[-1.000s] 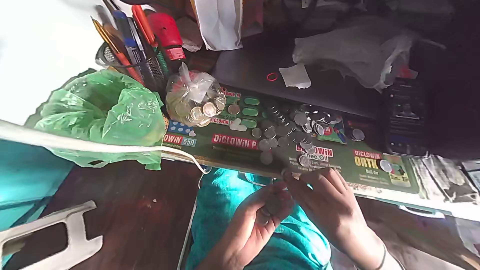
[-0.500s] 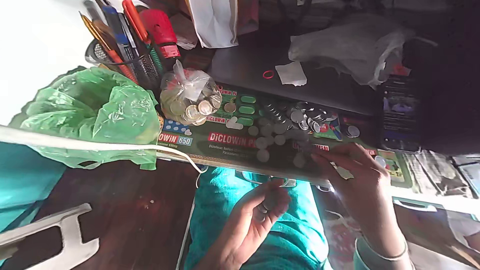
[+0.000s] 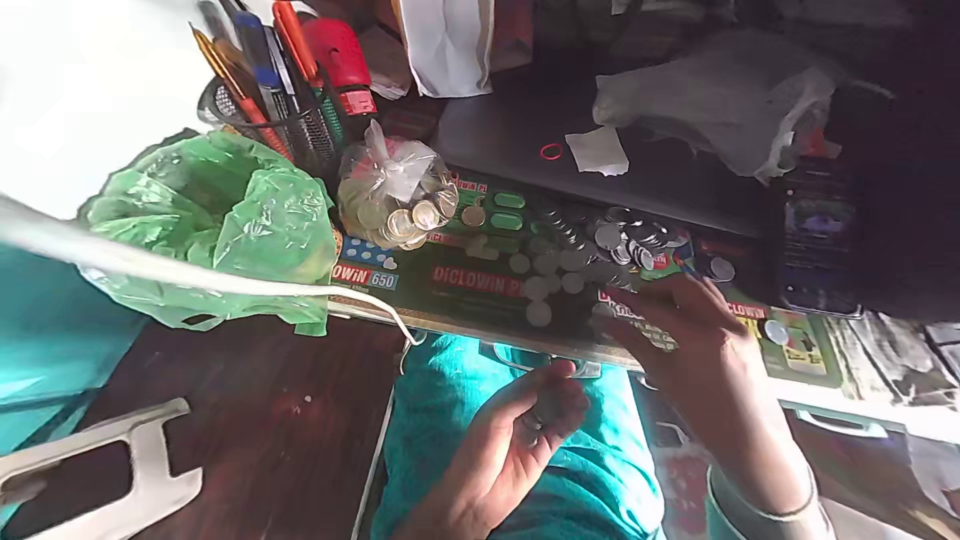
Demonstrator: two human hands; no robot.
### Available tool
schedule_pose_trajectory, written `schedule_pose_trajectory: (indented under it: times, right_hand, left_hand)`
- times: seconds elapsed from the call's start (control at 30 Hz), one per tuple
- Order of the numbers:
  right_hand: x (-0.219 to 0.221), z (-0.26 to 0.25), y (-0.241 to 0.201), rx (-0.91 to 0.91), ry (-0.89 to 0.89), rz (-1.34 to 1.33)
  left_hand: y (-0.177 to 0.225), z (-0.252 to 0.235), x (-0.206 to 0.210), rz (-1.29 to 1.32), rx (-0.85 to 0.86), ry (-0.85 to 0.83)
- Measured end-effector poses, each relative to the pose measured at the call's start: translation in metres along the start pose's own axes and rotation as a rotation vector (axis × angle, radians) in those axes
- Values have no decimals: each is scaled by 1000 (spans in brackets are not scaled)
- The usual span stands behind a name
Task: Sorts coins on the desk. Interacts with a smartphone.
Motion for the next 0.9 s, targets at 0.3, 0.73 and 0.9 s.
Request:
schedule_pose_trajectory:
  times: [0.3, 0.73, 0.9]
  right_hand:
    - [12, -30, -16, -476, -44, 382]
    - [0, -26, -15, -366, -102, 188]
    - [15, -19, -26, -347, -123, 249]
  left_hand:
    - [3, 4, -3, -20, -7, -9]
    - [1, 1, 1, 17, -13, -2]
    - [4, 6, -3, 0, 10, -4]
Point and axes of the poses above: each hand's wrist, its own z-axis away from the middle knuckle, its own x-axis out of the palm, y = z × x, the point moved 4 cm from there along -z, towards the middle knuckle, and after that the axes turned 14 degrees about -y, right-handed, at the moved point
